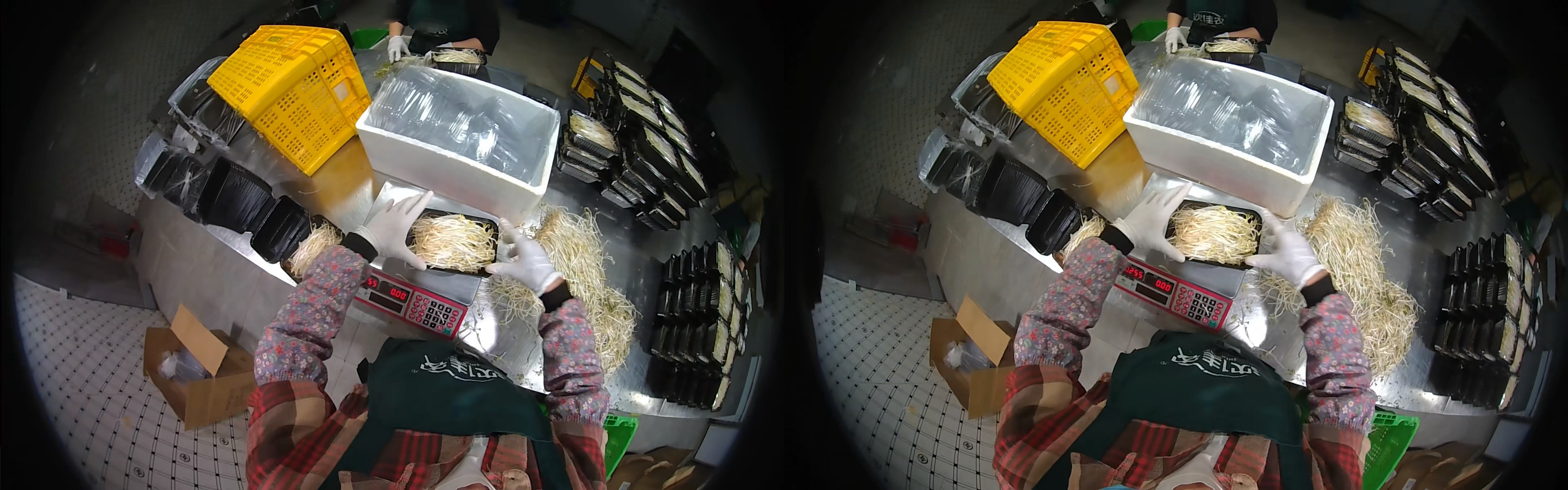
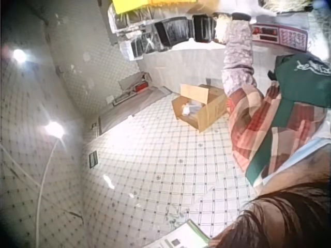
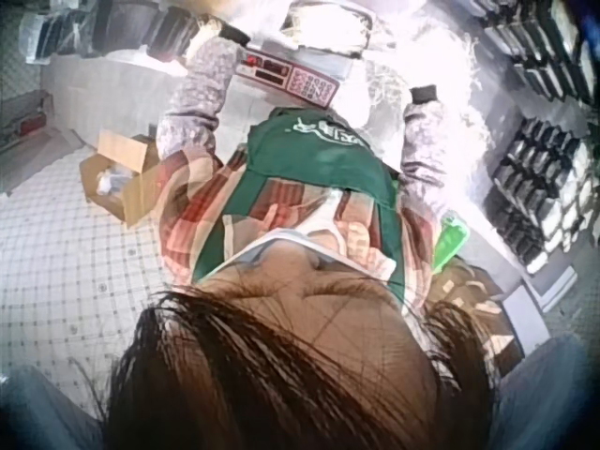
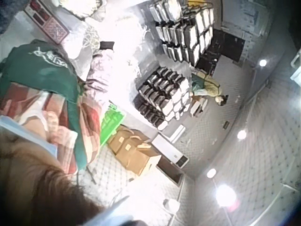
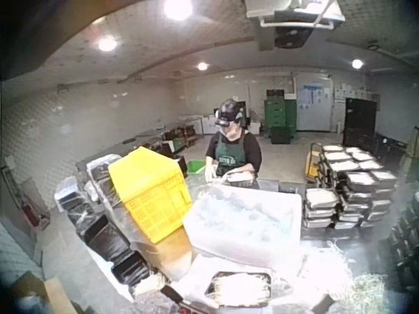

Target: The person portions shredded food from a green basket into black trays on a digital scale, then stacks the filled trays on the table. The person repeatedly scoops, weighs, and stacks the trays in a continuous workflow.

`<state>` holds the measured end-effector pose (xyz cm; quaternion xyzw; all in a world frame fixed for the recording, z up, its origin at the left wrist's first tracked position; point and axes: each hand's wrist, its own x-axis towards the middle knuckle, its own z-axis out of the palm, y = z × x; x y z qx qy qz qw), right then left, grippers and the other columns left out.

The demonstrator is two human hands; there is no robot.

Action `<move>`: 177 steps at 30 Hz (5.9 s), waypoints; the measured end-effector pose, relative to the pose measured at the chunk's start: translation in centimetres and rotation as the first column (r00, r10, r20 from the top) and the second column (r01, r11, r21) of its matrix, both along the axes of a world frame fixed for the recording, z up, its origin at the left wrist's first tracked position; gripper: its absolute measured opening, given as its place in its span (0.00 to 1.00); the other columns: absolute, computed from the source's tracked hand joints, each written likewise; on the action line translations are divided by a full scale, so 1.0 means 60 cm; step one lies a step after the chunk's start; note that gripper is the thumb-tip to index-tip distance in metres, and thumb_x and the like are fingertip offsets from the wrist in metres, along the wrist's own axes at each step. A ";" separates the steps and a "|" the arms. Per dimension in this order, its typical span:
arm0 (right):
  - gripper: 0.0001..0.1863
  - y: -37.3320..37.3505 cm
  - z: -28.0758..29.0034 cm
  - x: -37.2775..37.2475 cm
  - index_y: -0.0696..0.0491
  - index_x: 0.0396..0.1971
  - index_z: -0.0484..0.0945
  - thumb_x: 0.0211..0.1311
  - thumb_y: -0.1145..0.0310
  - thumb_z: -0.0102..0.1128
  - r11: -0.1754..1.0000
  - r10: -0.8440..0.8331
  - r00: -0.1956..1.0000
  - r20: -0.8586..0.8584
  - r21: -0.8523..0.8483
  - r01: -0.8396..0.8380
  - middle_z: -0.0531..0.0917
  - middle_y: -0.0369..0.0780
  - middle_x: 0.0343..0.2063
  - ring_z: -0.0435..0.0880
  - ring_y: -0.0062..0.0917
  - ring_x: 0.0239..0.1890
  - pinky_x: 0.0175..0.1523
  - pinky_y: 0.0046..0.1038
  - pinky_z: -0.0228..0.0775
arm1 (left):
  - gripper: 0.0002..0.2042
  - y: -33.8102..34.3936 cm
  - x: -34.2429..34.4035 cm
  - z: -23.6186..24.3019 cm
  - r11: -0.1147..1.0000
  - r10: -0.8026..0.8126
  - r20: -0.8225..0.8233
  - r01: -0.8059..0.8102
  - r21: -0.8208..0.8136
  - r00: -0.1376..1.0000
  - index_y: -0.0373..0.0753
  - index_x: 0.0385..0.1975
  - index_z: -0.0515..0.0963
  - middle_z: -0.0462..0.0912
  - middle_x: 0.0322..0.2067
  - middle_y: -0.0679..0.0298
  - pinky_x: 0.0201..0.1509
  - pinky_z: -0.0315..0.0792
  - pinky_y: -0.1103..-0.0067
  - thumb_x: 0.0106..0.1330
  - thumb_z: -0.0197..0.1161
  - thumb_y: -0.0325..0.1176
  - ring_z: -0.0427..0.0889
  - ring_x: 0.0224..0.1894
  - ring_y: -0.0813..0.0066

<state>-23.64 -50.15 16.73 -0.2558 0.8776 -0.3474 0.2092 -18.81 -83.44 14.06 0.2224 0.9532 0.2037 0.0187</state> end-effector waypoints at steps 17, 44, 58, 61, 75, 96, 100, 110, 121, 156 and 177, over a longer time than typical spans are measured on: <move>0.11 0.125 -0.012 -0.015 0.52 0.28 0.85 0.56 0.59 0.68 0.955 -0.214 0.970 -0.119 0.185 0.233 0.85 0.45 0.26 0.86 0.35 0.32 0.40 0.34 0.77 | 0.53 -0.041 0.074 -0.013 0.797 0.054 0.378 -0.268 0.541 0.924 0.30 0.72 0.47 0.54 0.71 0.48 0.76 0.47 0.71 0.49 0.77 0.34 0.50 0.74 0.61; 0.41 -0.027 0.000 0.027 0.53 0.59 0.69 0.48 0.46 0.71 0.949 0.098 0.945 -0.312 0.316 0.006 0.81 0.50 0.45 0.83 0.41 0.46 0.46 0.39 0.76 | 0.43 0.123 0.109 -0.039 0.669 0.395 0.115 -0.371 0.644 0.911 0.26 0.71 0.43 0.47 0.72 0.39 0.76 0.43 0.69 0.64 0.64 0.37 0.45 0.76 0.52; 0.11 0.047 0.018 0.002 0.51 0.28 0.85 0.58 0.58 0.65 0.976 0.093 0.939 -0.332 0.218 -0.019 0.83 0.47 0.24 0.83 0.42 0.29 0.38 0.39 0.75 | 0.25 0.160 0.068 -0.069 0.939 0.343 -0.199 -0.327 0.110 0.918 0.33 0.66 0.62 0.57 0.67 0.40 0.72 0.55 0.59 0.69 0.50 0.29 0.57 0.68 0.36; 0.12 0.124 0.011 0.003 0.53 0.29 0.86 0.56 0.58 0.69 0.992 -0.072 0.965 -0.254 0.083 0.096 0.83 0.46 0.23 0.83 0.37 0.26 0.35 0.34 0.74 | 0.28 0.154 0.076 -0.051 0.946 0.297 -0.247 -0.249 0.207 0.922 0.31 0.66 0.62 0.58 0.67 0.41 0.72 0.53 0.61 0.63 0.50 0.23 0.56 0.69 0.38; 0.53 -0.072 -0.037 0.018 0.59 0.67 0.60 0.48 0.39 0.68 0.977 0.194 0.813 -0.548 0.035 -0.210 0.66 0.54 0.64 0.65 0.48 0.66 0.70 0.41 0.56 | 0.30 0.123 0.057 -0.061 0.889 0.386 -0.187 -0.310 0.338 0.903 0.29 0.68 0.57 0.64 0.65 0.44 0.70 0.56 0.63 0.70 0.52 0.38 0.63 0.68 0.52; 0.32 -0.003 -0.012 0.000 0.57 0.64 0.68 0.62 0.64 0.67 0.783 -0.167 0.983 0.079 -0.596 0.181 0.73 0.42 0.57 0.72 0.28 0.60 0.65 0.27 0.63 | 0.28 0.076 0.197 -0.179 0.780 0.622 -0.091 -0.625 -0.006 0.777 0.32 0.68 0.58 0.56 0.70 0.46 0.75 0.43 0.54 0.73 0.49 0.41 0.47 0.74 0.44; 0.29 -0.008 0.001 0.005 0.59 0.63 0.69 0.63 0.69 0.65 0.771 -0.144 0.987 0.071 -0.617 0.157 0.75 0.41 0.54 0.74 0.23 0.56 0.60 0.24 0.68 | 0.26 0.196 0.264 -0.172 0.887 -0.028 0.013 0.019 0.461 1.000 0.34 0.67 0.61 0.57 0.71 0.51 0.75 0.45 0.58 0.73 0.52 0.39 0.51 0.75 0.53; 0.25 0.011 -0.039 0.023 0.60 0.61 0.71 0.65 0.72 0.62 0.697 -0.156 0.962 0.223 -0.665 0.267 0.77 0.39 0.51 0.77 0.21 0.50 0.58 0.22 0.69 | 0.29 0.139 0.197 -0.046 0.862 0.507 -0.259 -0.485 0.146 0.822 0.27 0.65 0.60 0.68 0.63 0.46 0.73 0.45 0.51 0.70 0.53 0.40 0.53 0.72 0.44; 0.22 0.013 -0.042 0.024 0.61 0.59 0.73 0.67 0.71 0.60 0.759 -0.187 0.975 0.119 -0.613 0.220 0.79 0.40 0.50 0.78 0.20 0.51 0.57 0.23 0.71 | 0.21 0.132 0.143 -0.020 0.777 0.551 -0.023 -0.502 0.381 0.834 0.33 0.59 0.70 0.76 0.53 0.45 0.54 0.74 0.67 0.66 0.58 0.32 0.78 0.53 0.49; 0.11 0.027 0.067 -0.378 0.55 0.30 0.85 0.55 0.63 0.67 0.872 -0.489 0.856 -0.167 -0.111 0.476 0.86 0.41 0.25 0.85 0.26 0.28 0.38 0.28 0.75 | 0.12 0.146 0.116 -0.032 0.960 0.126 -0.249 -0.055 0.274 0.960 0.39 0.43 0.79 0.83 0.37 0.58 0.45 0.75 0.68 0.59 0.62 0.26 0.81 0.40 0.57; 0.35 -0.059 0.137 0.058 0.53 0.68 0.63 0.61 0.73 0.65 0.734 -0.211 0.894 -0.395 -0.669 -0.122 0.77 0.36 0.42 0.77 0.22 0.45 0.50 0.19 0.71 | 0.35 0.056 0.133 0.138 0.028 0.104 0.278 -0.283 0.959 0.955 0.45 0.72 0.53 0.82 0.43 0.57 0.39 0.82 0.77 0.65 0.51 0.15 0.86 0.35 0.71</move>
